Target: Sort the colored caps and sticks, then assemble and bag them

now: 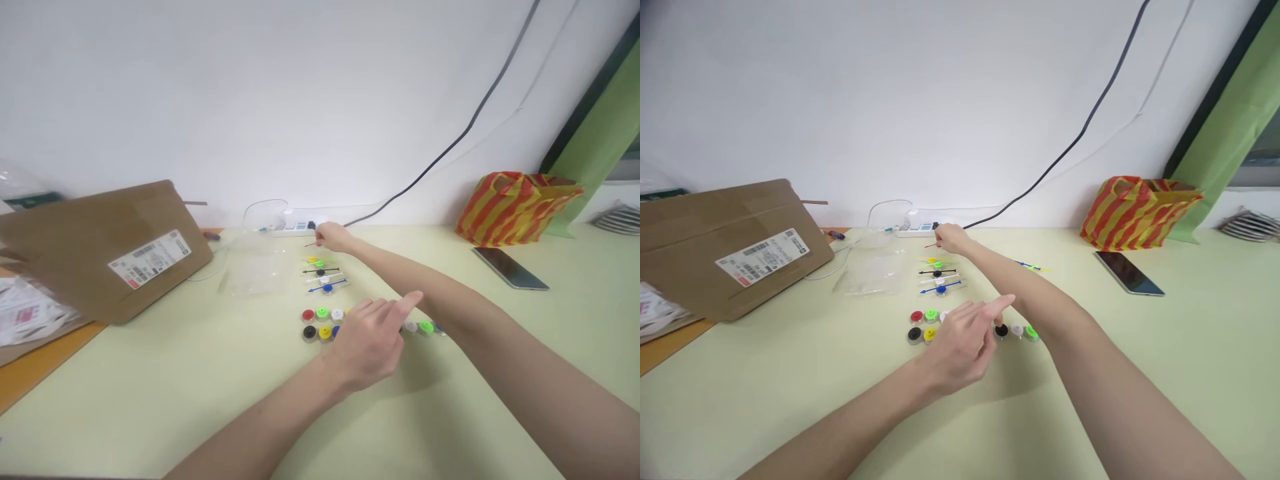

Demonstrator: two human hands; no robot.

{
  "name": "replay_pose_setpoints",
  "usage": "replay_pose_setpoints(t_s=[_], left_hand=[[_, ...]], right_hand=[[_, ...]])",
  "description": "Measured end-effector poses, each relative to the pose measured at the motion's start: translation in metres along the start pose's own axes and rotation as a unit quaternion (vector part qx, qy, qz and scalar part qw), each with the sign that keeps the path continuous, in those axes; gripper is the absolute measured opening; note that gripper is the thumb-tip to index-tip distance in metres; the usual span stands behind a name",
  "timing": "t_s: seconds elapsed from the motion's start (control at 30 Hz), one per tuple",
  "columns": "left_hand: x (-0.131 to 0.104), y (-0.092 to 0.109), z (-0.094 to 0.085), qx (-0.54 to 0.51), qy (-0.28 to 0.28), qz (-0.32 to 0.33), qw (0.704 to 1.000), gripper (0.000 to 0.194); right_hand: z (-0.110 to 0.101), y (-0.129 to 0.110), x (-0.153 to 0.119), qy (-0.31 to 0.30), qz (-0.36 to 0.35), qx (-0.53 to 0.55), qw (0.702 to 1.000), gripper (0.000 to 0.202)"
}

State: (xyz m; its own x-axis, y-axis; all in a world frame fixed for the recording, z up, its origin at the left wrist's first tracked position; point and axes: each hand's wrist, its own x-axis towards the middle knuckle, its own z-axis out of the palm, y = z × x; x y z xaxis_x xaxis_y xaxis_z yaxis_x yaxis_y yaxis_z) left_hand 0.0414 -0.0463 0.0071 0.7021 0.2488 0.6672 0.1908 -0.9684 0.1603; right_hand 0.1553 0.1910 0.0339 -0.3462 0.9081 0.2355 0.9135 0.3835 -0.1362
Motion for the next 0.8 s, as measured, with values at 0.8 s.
replay_pose_setpoints(t_s=[0.8], left_hand=[[-0.002, -0.001, 0.002, 0.012, -0.003, 0.037, 0.999, 0.046]], right_hand=[[-0.035, -0.008, -0.048, -0.013, -0.075, -0.034, 0.997, 0.043]])
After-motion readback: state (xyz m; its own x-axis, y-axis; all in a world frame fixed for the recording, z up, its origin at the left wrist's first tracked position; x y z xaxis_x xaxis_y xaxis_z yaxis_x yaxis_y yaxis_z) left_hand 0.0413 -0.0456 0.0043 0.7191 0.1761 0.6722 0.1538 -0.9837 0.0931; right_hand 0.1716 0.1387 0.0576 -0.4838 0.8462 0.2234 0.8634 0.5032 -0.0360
